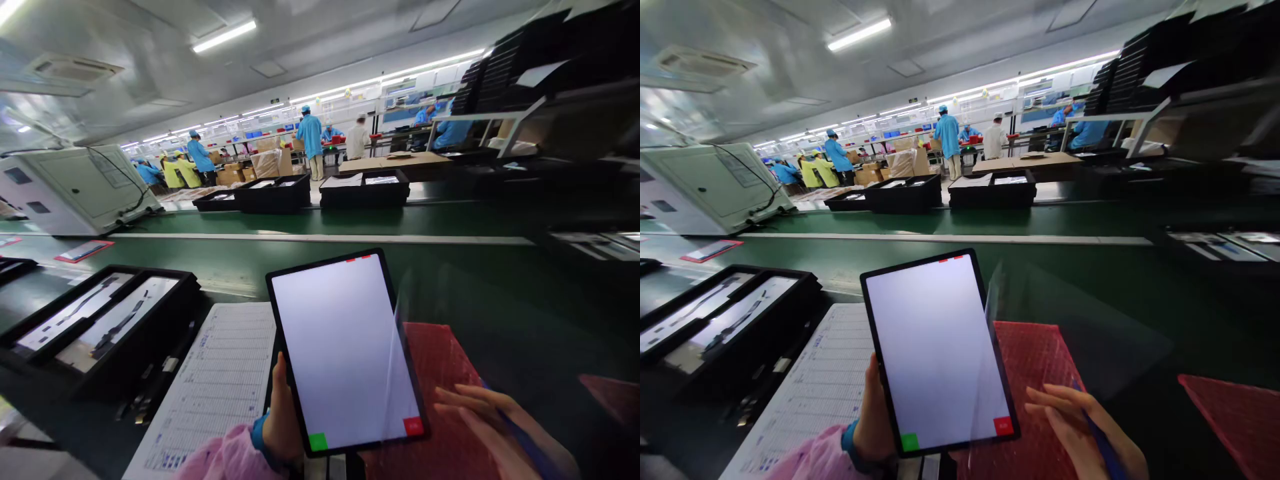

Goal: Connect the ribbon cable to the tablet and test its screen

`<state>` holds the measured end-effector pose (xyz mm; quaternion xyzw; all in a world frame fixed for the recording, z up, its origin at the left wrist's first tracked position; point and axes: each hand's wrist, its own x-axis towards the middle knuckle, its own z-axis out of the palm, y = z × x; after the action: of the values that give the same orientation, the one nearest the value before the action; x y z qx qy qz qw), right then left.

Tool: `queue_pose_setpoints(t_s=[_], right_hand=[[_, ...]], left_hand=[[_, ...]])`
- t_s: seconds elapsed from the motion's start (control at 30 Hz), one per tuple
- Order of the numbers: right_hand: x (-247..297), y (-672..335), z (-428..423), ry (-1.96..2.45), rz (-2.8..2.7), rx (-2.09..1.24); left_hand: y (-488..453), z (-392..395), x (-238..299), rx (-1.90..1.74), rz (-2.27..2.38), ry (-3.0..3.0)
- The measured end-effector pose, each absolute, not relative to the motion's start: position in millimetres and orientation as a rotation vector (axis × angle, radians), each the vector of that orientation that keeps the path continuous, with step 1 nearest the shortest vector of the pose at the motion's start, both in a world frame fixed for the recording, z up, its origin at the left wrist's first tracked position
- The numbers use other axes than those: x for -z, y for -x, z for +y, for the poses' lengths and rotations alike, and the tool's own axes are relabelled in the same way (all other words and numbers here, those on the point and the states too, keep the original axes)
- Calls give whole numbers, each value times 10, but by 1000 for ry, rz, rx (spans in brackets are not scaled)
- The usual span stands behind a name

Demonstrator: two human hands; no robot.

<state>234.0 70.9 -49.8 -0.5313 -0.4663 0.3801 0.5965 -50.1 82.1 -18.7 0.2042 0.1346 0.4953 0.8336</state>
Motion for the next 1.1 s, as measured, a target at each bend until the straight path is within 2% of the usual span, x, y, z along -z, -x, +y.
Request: queue_pose_setpoints(t_s=[0.2,0.67,0.9,1.1], right_hand=[[299,-2252,728,1286,-897,-867],[38,-2283,787,1323,-662,-853],[31,-2275,765,1308,-750,-884],[37,-2318,710,1255,-1054,-848]], left_hand=[[456,863,42,-962,451,-329],[397,845,-174,-895,488,-309],[404,850,-120,-933,452,-418],[396,799,-49,-971,316,-534]])
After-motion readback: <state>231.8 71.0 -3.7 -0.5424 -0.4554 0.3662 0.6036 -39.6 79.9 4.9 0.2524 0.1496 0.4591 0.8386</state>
